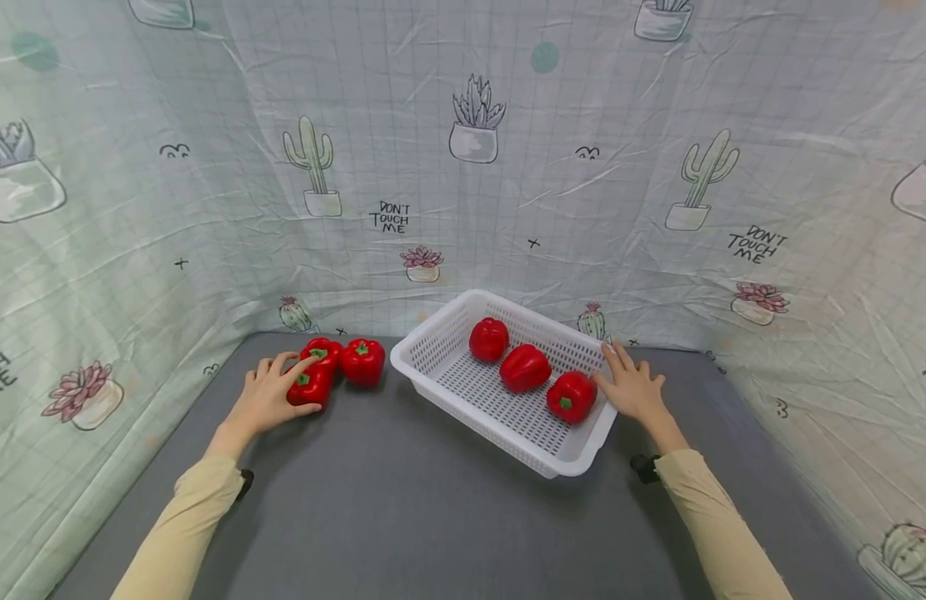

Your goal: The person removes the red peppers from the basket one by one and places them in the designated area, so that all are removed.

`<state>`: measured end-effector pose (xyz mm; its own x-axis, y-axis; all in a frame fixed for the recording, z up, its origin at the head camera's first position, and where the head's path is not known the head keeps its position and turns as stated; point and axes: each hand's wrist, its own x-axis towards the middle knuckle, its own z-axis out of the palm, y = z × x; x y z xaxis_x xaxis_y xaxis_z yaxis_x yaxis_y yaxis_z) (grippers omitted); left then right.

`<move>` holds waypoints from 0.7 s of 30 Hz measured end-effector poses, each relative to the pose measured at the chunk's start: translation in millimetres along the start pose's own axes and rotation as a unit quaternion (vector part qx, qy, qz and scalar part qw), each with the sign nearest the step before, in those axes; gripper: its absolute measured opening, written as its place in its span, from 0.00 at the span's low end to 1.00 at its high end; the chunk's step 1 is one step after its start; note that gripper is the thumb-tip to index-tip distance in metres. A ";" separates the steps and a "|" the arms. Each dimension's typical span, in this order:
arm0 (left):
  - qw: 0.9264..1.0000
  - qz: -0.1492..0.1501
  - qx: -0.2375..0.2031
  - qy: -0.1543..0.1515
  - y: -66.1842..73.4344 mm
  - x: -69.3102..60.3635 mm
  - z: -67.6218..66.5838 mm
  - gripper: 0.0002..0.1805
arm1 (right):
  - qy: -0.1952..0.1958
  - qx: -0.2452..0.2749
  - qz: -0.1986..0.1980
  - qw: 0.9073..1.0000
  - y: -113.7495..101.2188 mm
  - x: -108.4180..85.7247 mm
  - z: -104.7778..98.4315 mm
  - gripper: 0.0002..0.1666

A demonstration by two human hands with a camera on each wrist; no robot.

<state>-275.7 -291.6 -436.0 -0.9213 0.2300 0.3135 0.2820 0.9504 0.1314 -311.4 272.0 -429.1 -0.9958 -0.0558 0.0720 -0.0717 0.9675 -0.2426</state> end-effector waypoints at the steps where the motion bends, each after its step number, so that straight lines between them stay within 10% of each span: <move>1: 1.000 0.001 0.001 0.006 1.6 -0.4 -0.8 0.43 | 0.000 0.000 -0.001 1.000 -0.2 -0.1 -0.3 0.38; 11: 0.993 0.062 0.024 0.096 25.5 4.5 -14.9 0.41 | -0.001 -0.001 0.001 1.000 -0.1 -0.3 -0.5 0.39; 21: 0.989 0.100 0.026 0.104 50.9 8.7 -23.6 0.39 | 0.003 0.002 -0.001 1.000 2.9 3.5 1.9 0.38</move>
<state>-263.0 -246.2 -404.5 -0.7714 0.3716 0.5165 0.4345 0.9007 0.0009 -315.3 274.2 -431.4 -0.9953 -0.0567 0.0783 -0.0745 0.9663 -0.2464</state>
